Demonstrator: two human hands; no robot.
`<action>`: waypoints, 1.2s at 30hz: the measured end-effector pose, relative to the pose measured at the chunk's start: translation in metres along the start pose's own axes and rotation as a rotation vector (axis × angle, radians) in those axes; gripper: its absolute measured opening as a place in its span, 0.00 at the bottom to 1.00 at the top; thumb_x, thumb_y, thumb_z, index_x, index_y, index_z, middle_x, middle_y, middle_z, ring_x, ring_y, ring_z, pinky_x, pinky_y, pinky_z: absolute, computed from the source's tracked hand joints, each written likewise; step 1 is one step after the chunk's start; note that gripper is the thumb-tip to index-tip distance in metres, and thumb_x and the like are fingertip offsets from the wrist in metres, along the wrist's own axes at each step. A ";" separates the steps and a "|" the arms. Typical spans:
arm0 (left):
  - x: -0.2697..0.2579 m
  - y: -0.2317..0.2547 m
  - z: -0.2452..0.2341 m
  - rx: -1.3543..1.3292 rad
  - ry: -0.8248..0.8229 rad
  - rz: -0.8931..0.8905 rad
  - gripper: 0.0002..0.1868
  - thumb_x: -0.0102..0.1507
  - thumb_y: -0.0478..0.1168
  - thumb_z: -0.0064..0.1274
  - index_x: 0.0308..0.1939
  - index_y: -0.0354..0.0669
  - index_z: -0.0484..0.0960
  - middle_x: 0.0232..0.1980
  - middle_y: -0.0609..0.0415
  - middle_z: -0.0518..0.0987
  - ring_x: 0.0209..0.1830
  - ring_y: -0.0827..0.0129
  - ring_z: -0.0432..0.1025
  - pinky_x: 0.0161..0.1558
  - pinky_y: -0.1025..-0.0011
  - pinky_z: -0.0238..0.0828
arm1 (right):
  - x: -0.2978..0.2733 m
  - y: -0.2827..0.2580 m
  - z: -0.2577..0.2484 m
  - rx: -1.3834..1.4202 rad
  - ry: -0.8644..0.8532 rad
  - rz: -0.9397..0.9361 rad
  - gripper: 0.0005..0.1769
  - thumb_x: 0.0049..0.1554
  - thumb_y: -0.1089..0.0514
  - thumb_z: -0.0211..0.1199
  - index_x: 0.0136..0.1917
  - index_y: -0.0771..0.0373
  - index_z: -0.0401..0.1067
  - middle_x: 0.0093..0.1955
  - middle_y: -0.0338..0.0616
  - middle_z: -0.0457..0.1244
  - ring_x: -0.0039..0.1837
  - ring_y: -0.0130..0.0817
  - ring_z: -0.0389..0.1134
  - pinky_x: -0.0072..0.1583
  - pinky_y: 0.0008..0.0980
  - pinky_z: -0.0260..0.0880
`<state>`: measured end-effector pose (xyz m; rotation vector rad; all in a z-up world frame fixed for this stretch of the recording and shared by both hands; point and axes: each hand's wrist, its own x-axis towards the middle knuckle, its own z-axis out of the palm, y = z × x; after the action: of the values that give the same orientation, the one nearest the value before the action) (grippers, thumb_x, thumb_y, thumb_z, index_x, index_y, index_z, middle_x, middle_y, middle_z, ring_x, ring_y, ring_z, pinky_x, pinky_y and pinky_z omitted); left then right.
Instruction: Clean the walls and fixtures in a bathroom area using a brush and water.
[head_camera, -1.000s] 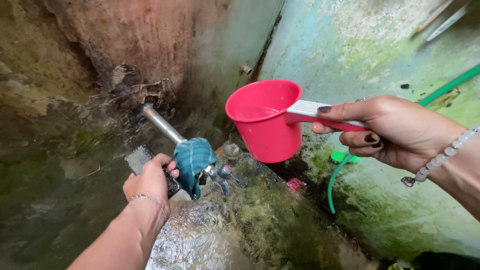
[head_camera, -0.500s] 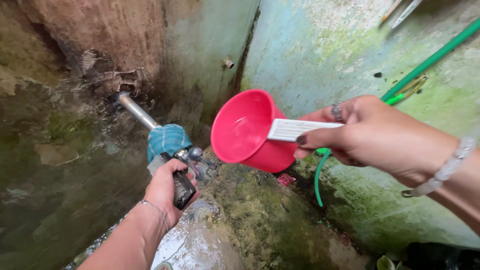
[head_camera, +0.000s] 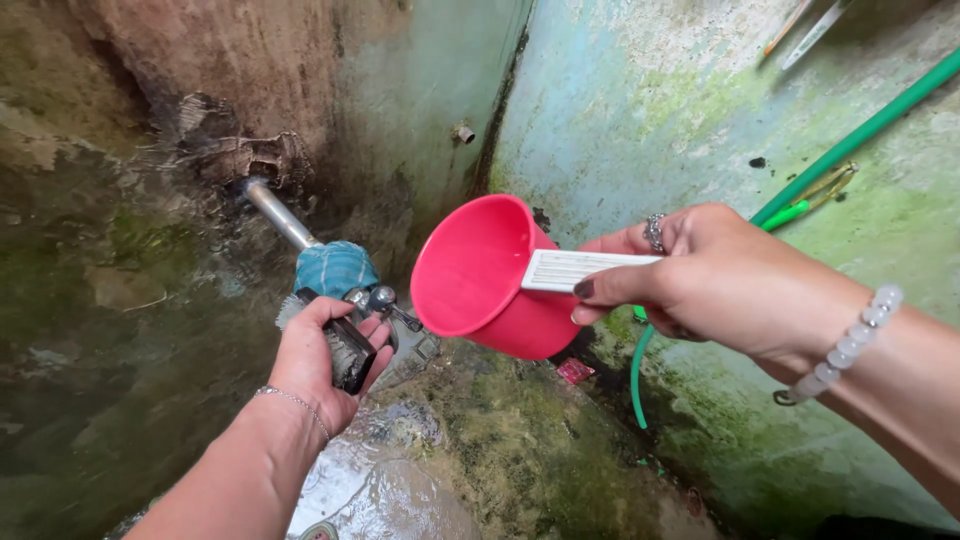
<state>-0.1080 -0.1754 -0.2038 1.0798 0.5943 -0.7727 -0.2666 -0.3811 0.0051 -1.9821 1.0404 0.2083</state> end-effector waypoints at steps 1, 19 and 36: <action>0.001 0.000 -0.001 -0.003 -0.002 0.001 0.16 0.60 0.48 0.50 0.46 0.42 0.78 0.44 0.54 0.83 0.44 0.66 0.79 0.42 0.66 0.80 | -0.003 0.000 -0.001 -0.015 0.013 0.001 0.19 0.54 0.58 0.70 0.59 0.60 0.81 0.39 0.43 0.74 0.28 0.24 0.51 0.33 0.28 0.51; 0.001 -0.039 0.010 -0.126 -0.001 0.154 0.19 0.69 0.51 0.47 0.48 0.37 0.78 0.37 0.46 0.81 0.34 0.56 0.79 0.34 0.59 0.80 | 0.012 0.051 -0.034 0.378 -0.300 -0.171 0.21 0.54 0.61 0.67 0.59 0.74 0.76 0.44 0.47 0.76 0.30 0.16 0.59 0.30 0.18 0.55; -0.019 0.060 0.040 0.174 0.093 0.428 0.17 0.66 0.44 0.50 0.59 0.51 0.72 0.45 0.50 0.81 0.38 0.60 0.76 0.36 0.52 0.76 | -0.049 -0.061 -0.011 -0.116 0.026 -0.565 0.21 0.51 0.56 0.70 0.59 0.55 0.82 0.29 0.39 0.70 0.28 0.23 0.63 0.31 0.28 0.63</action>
<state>-0.0698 -0.1915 -0.1425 1.3526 0.3582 -0.4062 -0.2552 -0.3432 0.0739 -2.3019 0.4571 -0.0680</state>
